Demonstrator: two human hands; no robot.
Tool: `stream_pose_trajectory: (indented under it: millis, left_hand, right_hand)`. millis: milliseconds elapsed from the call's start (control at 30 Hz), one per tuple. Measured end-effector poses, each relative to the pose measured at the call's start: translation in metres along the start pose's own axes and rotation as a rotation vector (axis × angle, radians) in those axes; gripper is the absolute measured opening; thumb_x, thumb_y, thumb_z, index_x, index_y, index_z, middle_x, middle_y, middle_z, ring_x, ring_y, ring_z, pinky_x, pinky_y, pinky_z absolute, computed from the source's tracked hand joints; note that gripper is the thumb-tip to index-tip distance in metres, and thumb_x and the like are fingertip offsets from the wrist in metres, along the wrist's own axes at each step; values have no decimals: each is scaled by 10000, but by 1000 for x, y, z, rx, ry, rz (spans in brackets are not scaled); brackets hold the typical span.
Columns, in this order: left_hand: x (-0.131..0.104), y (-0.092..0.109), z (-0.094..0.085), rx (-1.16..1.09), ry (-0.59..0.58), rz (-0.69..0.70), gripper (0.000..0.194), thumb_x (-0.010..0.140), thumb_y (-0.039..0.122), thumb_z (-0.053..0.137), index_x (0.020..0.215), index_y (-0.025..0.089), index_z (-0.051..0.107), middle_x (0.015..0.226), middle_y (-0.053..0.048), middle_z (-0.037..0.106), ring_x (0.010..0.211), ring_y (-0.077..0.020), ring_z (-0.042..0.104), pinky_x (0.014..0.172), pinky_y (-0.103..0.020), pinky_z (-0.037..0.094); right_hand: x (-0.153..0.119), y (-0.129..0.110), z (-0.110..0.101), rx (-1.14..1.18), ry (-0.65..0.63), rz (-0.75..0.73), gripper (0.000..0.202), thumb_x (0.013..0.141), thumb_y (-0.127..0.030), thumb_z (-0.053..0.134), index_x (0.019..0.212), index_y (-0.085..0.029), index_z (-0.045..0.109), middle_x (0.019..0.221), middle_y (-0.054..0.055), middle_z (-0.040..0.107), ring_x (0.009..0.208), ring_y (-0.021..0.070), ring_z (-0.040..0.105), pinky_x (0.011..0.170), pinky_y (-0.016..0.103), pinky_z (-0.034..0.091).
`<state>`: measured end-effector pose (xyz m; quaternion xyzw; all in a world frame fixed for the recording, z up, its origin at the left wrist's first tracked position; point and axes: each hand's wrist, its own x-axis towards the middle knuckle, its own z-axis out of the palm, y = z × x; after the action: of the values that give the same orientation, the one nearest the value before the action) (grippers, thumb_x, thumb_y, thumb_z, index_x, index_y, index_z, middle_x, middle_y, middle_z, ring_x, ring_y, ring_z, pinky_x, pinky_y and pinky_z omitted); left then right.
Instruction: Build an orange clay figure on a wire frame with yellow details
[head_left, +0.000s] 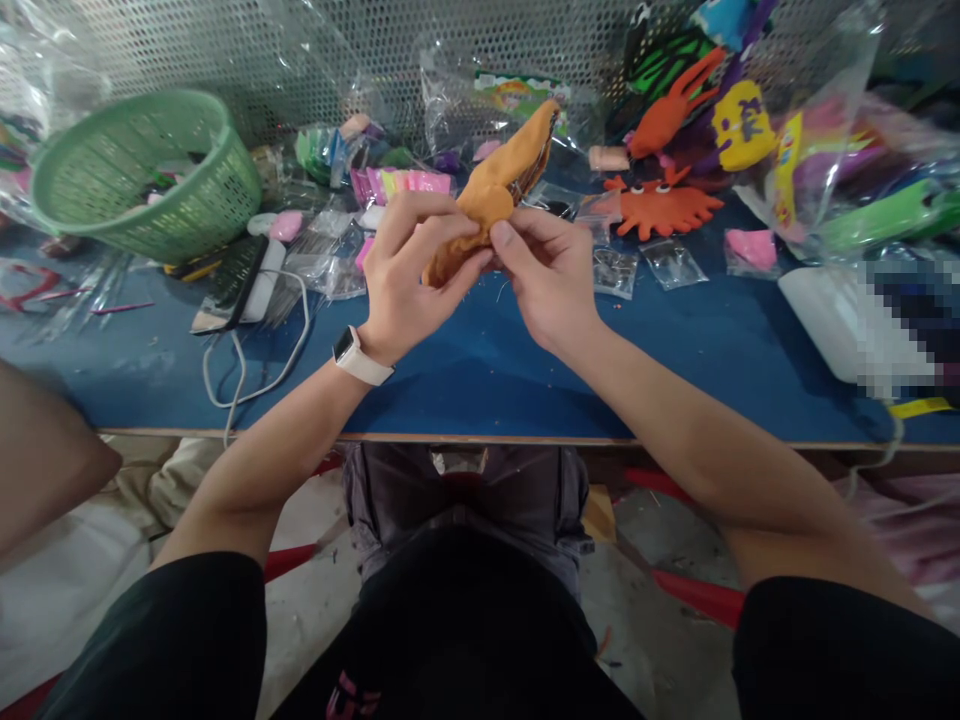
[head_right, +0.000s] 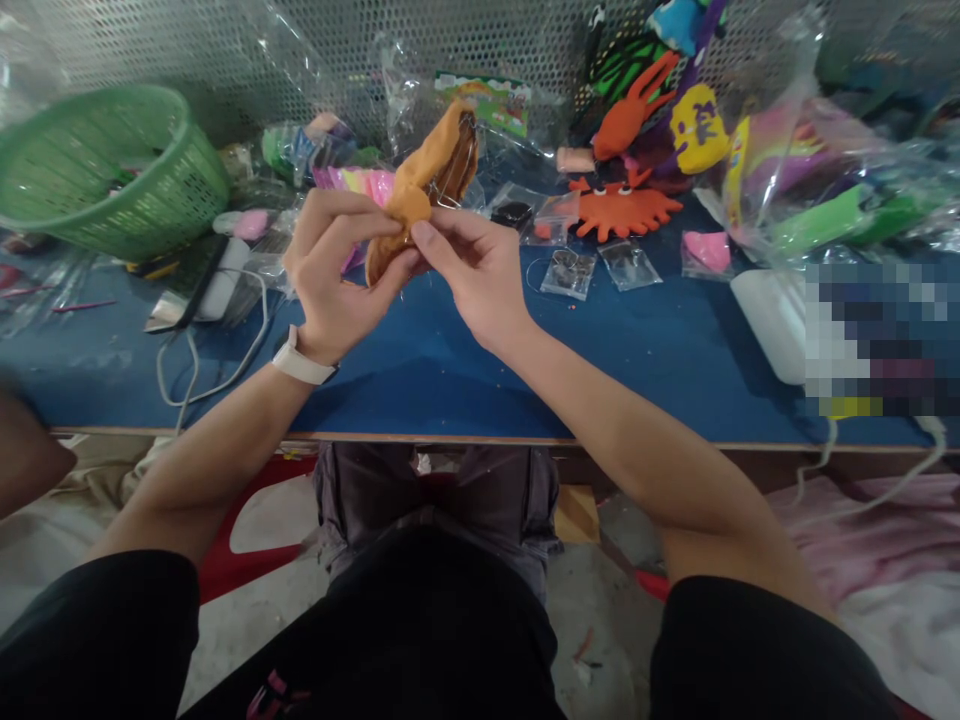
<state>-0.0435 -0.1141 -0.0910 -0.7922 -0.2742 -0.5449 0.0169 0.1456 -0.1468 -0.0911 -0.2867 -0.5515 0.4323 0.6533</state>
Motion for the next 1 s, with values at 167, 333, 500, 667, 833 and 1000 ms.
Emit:
stream_pose_trajectory:
  millis: [167,333,500,667,833,1000]
  left_hand:
    - [-1,0,-3,28,-13,4,369,1139,675,704,1289,342,758,1303,-115,776,1280,-348,775,1135,-629,672]
    - [-7,-10,2,66,-44,48,356,1125,650,736,1298,342,772,1274,-117,780,1263,-373,770,1107,-672,649]
    - [-8,-11,5,94,-37,60,306,1162,601,674,1246,334,798,1226,-113,786,1195,-366,786,1044,-661,653]
    - [0,3,4,110,13,111,260,1186,554,623,1157,366,800,1121,-90,795,1036,-325,763,976,-620,621]
    - [1,9,2,70,26,127,233,1169,560,658,1261,388,784,1191,-95,789,1114,-341,757,1056,-627,608]
    - [-2,-3,3,-18,-36,-47,446,1121,726,662,1370,373,773,1363,-148,753,1335,-419,740,1212,-725,580]
  right_hand:
    - [-3,-7,3,45,-11,-2,590,897,-885,890,849,-304,805,1005,12,833,1329,339,819,1126,559,759]
    - [-6,-10,7,60,32,31,587,893,-871,905,821,-303,775,1004,7,835,1319,339,825,1066,539,780]
    - [-7,-14,10,64,62,113,594,876,-859,918,850,-289,754,1076,20,847,1353,333,816,1076,509,776]
    - [-9,-16,11,74,53,143,578,885,-825,933,875,-277,749,1152,22,853,1379,323,800,1104,511,763]
    - [-7,-13,10,55,60,147,569,904,-834,915,935,-284,770,1135,19,850,1336,301,808,1102,486,759]
    - [4,-5,-4,82,56,150,553,898,-857,905,968,-326,767,1109,35,857,1299,318,828,1102,492,759]
